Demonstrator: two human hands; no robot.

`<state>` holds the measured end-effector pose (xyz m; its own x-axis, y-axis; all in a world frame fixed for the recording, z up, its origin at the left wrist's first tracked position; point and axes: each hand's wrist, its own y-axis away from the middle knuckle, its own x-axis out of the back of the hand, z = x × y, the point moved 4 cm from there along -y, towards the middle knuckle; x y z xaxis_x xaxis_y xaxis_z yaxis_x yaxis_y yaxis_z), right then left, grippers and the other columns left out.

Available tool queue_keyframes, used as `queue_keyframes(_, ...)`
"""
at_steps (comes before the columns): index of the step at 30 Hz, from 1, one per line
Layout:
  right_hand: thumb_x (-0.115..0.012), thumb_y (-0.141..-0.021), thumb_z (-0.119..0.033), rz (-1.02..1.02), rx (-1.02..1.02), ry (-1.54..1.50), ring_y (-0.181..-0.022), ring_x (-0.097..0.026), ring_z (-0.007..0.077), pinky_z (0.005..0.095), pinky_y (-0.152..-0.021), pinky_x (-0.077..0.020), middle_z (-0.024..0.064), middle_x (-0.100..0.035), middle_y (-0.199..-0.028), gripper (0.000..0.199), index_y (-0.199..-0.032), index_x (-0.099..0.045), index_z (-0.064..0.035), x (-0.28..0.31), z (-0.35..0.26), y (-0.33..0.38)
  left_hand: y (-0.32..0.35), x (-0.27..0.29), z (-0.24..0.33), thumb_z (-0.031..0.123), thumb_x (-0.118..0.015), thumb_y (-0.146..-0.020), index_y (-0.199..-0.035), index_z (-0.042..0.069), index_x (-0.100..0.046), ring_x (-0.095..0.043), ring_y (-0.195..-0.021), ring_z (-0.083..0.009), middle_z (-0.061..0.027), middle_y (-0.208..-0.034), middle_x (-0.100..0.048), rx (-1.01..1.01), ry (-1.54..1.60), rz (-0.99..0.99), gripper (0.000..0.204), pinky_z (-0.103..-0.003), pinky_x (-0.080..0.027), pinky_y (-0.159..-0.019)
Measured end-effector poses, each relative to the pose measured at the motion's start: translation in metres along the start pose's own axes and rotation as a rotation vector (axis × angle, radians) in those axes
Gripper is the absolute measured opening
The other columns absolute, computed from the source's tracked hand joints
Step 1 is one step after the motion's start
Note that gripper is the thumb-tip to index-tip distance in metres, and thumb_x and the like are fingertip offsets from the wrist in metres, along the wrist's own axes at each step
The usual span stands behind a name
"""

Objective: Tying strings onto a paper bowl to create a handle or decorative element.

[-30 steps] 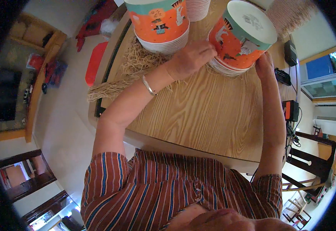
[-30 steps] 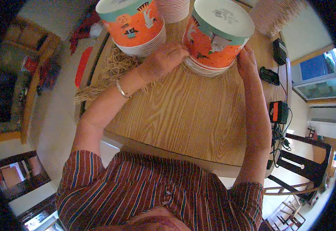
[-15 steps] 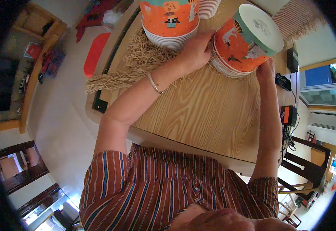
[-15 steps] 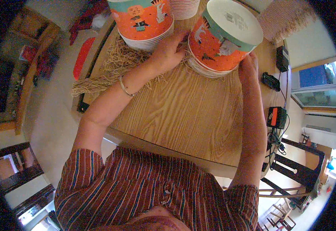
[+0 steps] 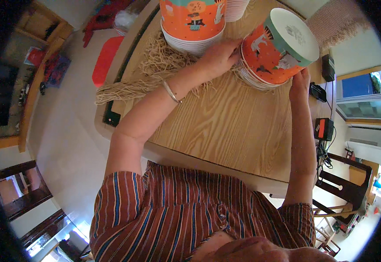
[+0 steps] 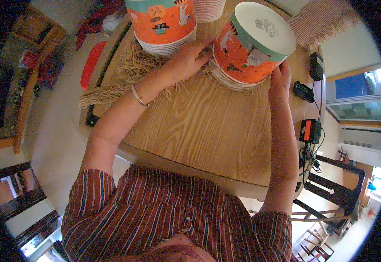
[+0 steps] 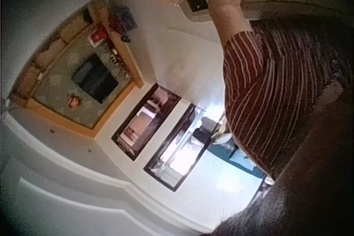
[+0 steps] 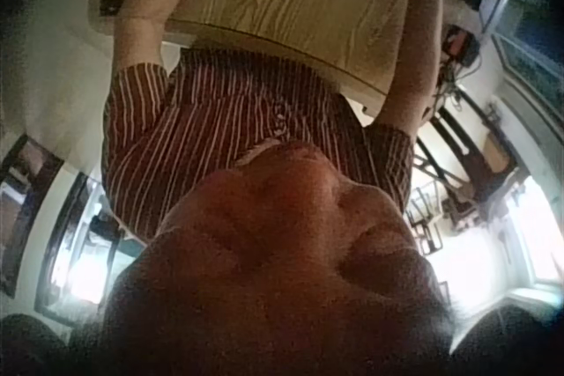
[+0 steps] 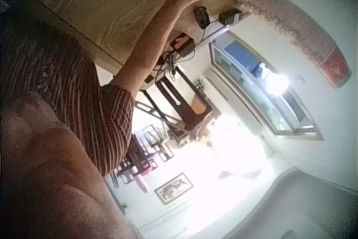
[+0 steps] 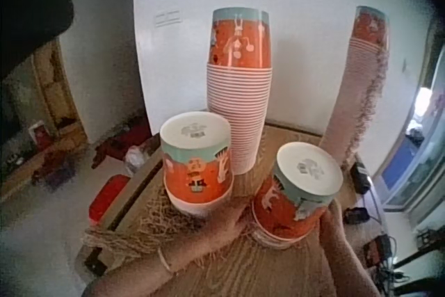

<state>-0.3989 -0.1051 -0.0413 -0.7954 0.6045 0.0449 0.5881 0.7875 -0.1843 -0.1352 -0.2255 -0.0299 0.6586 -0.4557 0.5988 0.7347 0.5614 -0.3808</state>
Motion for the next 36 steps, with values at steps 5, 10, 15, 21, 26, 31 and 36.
queue_keyframes(5,-0.058,-0.094,-0.021,0.063,-0.097,0.164,-0.111,-0.054,0.0147,0.0291,-0.095,-0.0415,0.0061,-0.06,-0.122,0.038,-0.127,-0.055,-0.0015,0.012,0.005,0.007,0.0,-0.002,-0.007,0.016,-0.055,-0.091,-0.129,0.003,-0.052,-0.059,-0.109,-0.0393,-0.0233,-0.115,-0.062,-0.078,-0.055,0.146,0.041,-0.046,-0.048,-0.091)
queue_keyframes(10,-0.061,-0.091,-0.028,0.033,-0.116,0.167,-0.095,-0.056,0.0102,0.029,-0.088,-0.0422,0.0009,-0.064,-0.104,0.033,-0.114,-0.062,-0.0043,0.009,-0.006,0.013,-0.006,-0.001,0.004,0.015,-0.053,-0.091,-0.124,0.002,-0.054,-0.059,-0.108,-0.04,-0.0239,-0.115,-0.062,0.03,-0.038,-0.082,0.036,-0.046,-0.048,-0.092)
queue_keyframes(15,-0.057,-0.092,-0.023,-0.004,-0.178,0.435,-0.071,-0.052,0.0088,0.0264,-0.066,-0.0431,-0.0007,-0.061,-0.081,0.023,-0.098,-0.067,-0.003,0.023,0.002,0.006,-0.003,-0.005,-0.001,0.015,-0.054,-0.091,-0.128,0.005,-0.054,-0.061,-0.104,-0.0392,-0.0225,-0.111,-0.064,-0.007,0.019,-0.022,0.038,-0.045,-0.049,-0.089)
queue_keyframes(21,-0.053,-0.092,-0.024,-0.077,-0.314,0.428,-0.064,-0.049,0.0089,0.0256,-0.06,-0.0397,-0.0019,-0.056,-0.071,0.023,-0.085,-0.063,-0.0046,0.021,-0.016,0.02,0.002,-0.013,-0.012,0.013,-0.054,-0.091,-0.133,0.006,-0.051,-0.063,-0.102,-0.036,-0.0216,-0.111,-0.065,0.045,0.008,0.002,0.042,-0.042,-0.05,-0.088)
queue_keyframes(26,-0.054,-0.093,-0.023,-0.16,-0.358,0.317,-0.06,-0.048,0.0091,0.0258,-0.059,-0.0417,-0.0027,-0.053,-0.07,0.02,-0.085,-0.062,-0.0065,0.023,-0.024,0.027,0.002,-0.019,-0.017,0.015,-0.056,-0.09,-0.117,0.002,-0.058,-0.061,-0.101,-0.0395,-0.0219,-0.111,-0.062,0.128,0.09,0.047,0.031,-0.045,-0.049,-0.086)
queue_keyframes(31,-0.057,-0.093,-0.025,-0.273,-0.492,0.066,-0.057,-0.047,0.0099,0.0268,-0.055,-0.0426,-0.0034,-0.051,-0.068,0.018,-0.083,-0.061,-0.0092,0.028,-0.023,0.035,-0.002,-0.018,-0.017,0.011,-0.058,-0.089,-0.117,0.0,-0.058,-0.065,-0.098,-0.0314,-0.0193,-0.106,-0.066,0.162,0.345,0.061,0.03,-0.04,-0.052,-0.082)
queue_keyframes(36,-0.06,-0.091,-0.025,-0.242,-0.617,-0.013,-0.053,-0.044,0.0094,0.0271,-0.047,-0.0378,-0.0038,-0.047,-0.065,0.02,-0.077,-0.055,-0.0116,0.027,-0.025,0.04,-0.001,-0.016,-0.012,0.01,-0.056,-0.09,-0.116,-0.001,-0.058,-0.065,-0.097,-0.0258,-0.0162,-0.108,-0.066,0.218,0.271,0.017,0.029,-0.037,-0.051,-0.084)
